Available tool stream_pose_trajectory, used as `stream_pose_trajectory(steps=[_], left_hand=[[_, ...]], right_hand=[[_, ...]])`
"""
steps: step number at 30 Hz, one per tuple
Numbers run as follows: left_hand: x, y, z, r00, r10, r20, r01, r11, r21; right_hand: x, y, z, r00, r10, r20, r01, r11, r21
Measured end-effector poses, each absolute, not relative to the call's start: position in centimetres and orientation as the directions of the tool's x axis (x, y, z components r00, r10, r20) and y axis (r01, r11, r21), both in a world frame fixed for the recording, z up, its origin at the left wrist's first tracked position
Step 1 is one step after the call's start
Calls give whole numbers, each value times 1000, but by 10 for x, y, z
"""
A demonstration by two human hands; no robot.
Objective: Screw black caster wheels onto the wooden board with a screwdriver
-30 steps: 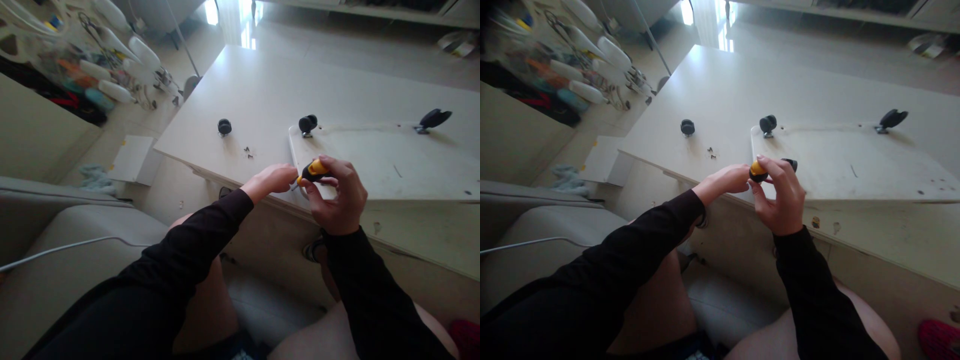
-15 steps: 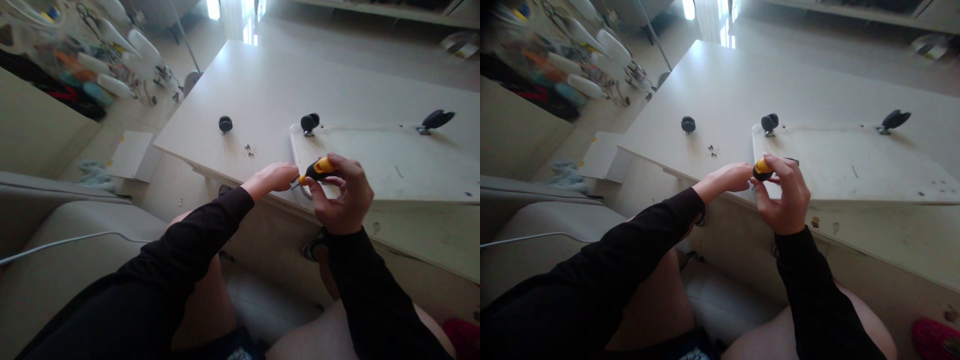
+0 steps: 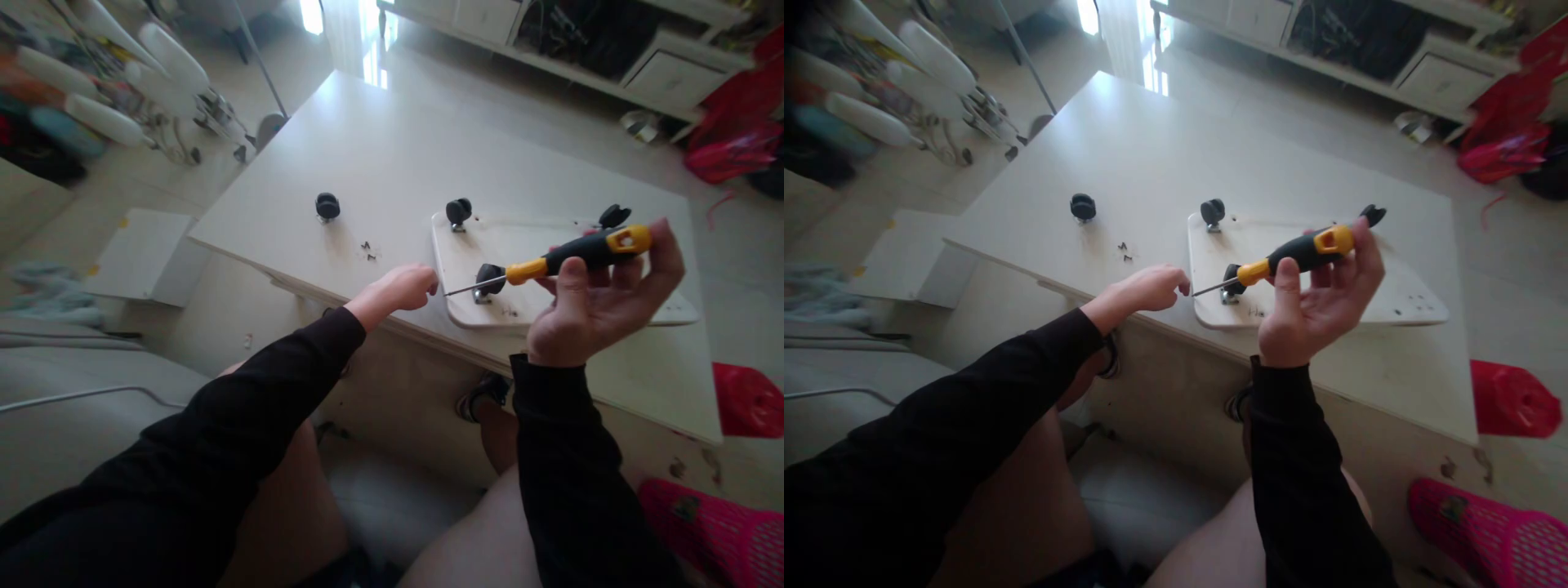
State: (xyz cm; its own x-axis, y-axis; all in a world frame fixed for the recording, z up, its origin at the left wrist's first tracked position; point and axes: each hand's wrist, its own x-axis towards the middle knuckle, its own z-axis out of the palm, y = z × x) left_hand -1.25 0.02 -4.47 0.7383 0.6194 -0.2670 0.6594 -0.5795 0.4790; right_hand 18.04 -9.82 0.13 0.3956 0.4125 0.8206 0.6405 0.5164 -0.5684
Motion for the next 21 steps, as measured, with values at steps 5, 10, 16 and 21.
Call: stream_pose_trajectory(steps=[5, 10, 16, 21], left_hand=[[-12, 3, -49, 670, 659, -342, 711, -436, 552], [-9, 8, -47, 581, 684, -440, 691, -131, 711], [5, -10, -37, 593, 484, -643, 252, 647, 720], [13, -32, -34, 669, 459, -585, 95, 728, 679]], right_hand=[[202, -94, 2, 481, 390, 785, 641, 455, -619], [216, -95, -1, 539, 364, 759, 603, 462, -650], [251, -94, -7, 571, 262, 778, 581, 540, -609], [280, -89, -15, 737, 186, 650, 528, 442, -725]])
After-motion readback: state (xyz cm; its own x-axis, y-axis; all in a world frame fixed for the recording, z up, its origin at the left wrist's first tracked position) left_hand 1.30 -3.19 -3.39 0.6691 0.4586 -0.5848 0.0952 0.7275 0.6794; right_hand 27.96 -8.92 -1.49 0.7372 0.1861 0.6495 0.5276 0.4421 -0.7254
